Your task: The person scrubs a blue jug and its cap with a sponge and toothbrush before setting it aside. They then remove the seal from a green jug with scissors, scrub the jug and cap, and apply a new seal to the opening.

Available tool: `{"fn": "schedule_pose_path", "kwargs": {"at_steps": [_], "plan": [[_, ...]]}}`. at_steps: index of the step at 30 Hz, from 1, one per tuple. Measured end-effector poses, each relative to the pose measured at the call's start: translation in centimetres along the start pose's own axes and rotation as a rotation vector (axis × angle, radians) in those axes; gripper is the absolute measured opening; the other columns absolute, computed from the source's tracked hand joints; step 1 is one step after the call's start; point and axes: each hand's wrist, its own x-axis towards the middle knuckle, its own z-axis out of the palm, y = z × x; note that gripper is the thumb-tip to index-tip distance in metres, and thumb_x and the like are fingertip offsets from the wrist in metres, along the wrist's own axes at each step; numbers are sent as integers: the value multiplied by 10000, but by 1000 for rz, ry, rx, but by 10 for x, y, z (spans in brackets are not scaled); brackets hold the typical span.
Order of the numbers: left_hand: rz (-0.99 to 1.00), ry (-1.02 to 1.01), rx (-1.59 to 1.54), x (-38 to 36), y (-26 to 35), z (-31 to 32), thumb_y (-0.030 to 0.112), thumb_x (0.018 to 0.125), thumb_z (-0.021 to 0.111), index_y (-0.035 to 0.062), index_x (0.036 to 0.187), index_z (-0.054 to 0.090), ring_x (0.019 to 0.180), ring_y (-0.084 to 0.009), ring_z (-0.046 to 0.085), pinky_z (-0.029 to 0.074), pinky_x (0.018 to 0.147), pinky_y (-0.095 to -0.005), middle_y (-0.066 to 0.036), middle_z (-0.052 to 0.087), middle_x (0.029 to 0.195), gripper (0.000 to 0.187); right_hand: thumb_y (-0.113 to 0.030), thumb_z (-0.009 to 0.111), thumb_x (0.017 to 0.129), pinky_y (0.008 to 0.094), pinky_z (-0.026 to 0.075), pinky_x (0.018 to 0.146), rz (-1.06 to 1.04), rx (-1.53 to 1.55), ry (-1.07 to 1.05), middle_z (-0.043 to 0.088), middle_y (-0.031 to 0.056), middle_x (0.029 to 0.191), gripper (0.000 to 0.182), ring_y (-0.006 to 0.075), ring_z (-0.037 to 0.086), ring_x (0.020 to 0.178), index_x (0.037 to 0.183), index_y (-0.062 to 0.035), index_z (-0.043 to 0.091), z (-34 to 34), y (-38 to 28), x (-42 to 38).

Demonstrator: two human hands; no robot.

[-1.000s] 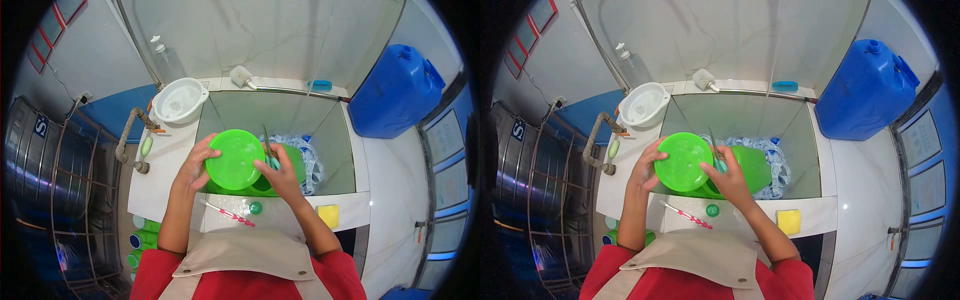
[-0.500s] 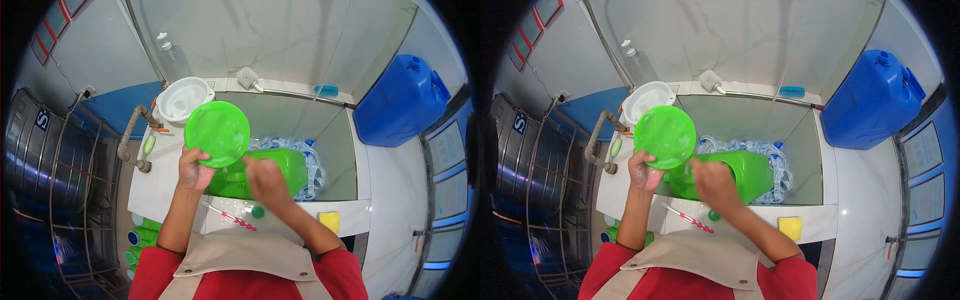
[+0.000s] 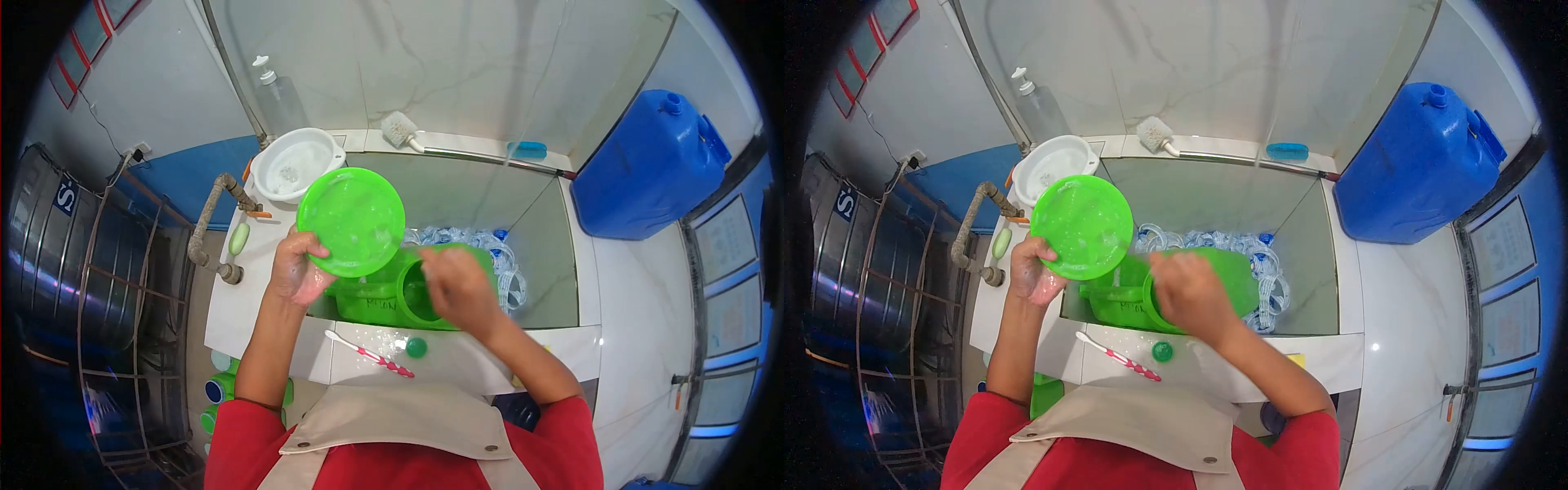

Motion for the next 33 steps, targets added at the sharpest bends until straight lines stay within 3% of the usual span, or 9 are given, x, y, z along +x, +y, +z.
{"fn": "schedule_pose_path", "kwargs": {"at_steps": [7, 11, 15, 18, 20, 24, 27, 29, 33], "plan": [[97, -28, 42, 2, -6, 7, -12, 604, 489, -47, 1281, 423, 1144, -346, 520, 417, 998, -511, -204, 517, 1233, 680, -63, 573, 850, 397, 425, 658, 32, 158, -6, 517, 129, 744, 223, 289, 525, 702, 1060, 11, 552, 15, -22, -8], [251, 75, 101, -4, -26, 14, 20, 688, 531, -24, 1293, 420, 1158, -323, 511, 412, 1003, -491, -177, 517, 1239, 616, -58, 558, 857, 413, 425, 641, 158, 182, 15, 526, 148, 743, 227, 305, 531, 695, 1070, 18, 541, 19, -16, -5], [351, 86, 115, -1, -37, 13, 52, 744, 560, 0, 1306, 410, 1169, -312, 501, 405, 1009, -485, -161, 510, 1245, 583, -54, 545, 866, 415, 427, 627, 87, 287, 19, 536, 151, 746, 221, 310, 537, 691, 1073, 22, 550, 28, -35, -15], [387, 120, 126, 1, -43, 17, 53, 741, 567, 0, 1309, 405, 1170, -311, 501, 405, 1008, -483, -161, 506, 1249, 593, -42, 551, 855, 417, 429, 615, 243, 230, 43, 531, 149, 735, 242, 310, 539, 686, 1092, 6, 539, 27, -26, -14], [370, 119, 103, 1, -42, 17, 53, 741, 568, 0, 1308, 407, 1172, -310, 500, 402, 1011, -483, -162, 506, 1248, 592, -43, 551, 857, 419, 432, 618, 100, 281, 57, 535, 153, 736, 252, 318, 539, 689, 1103, 6, 553, 30, -40, -19], [348, 108, 125, 1, -43, 15, 70, 756, 559, -5, 1309, 407, 1175, -312, 498, 390, 1022, -480, -168, 503, 1255, 578, -38, 558, 843, 419, 432, 617, 237, 242, 63, 533, 151, 732, 272, 319, 542, 688, 1110, 9, 537, 27, -22, -14], [278, 74, 100, 1, -40, 13, 92, 768, 555, -13, 1310, 407, 1177, -312, 497, 384, 1027, -474, -170, 500, 1265, 571, -47, 554, 849, 422, 435, 622, 55, 231, 38, 538, 157, 741, 265, 327, 542, 690, 1103, 28, 545, 29, -24, -20], [265, 103, 83, 0, -41, 14, 97, 766, 556, -15, 1311, 408, 1180, -313, 495, 383, 1028, -473, -171, 501, 1268, 576, -45, 557, 841, 431, 430, 622, 244, 187, 21, 537, 161, 735, 254, 327, 540, 689, 1084, 27, 544, 22, -15, -11], [230, 194, -26, 1, -37, 23, 96, 750, 563, -19, 1311, 412, 1176, -321, 501, 400, 1015, -475, -177, 510, 1259, 592, -43, 547, 848, 436, 427, 624, 85, 260, 36, 536, 165, 728, 224, 335, 536, 686, 1059, 32, 562, 25, -32, -12]]}}
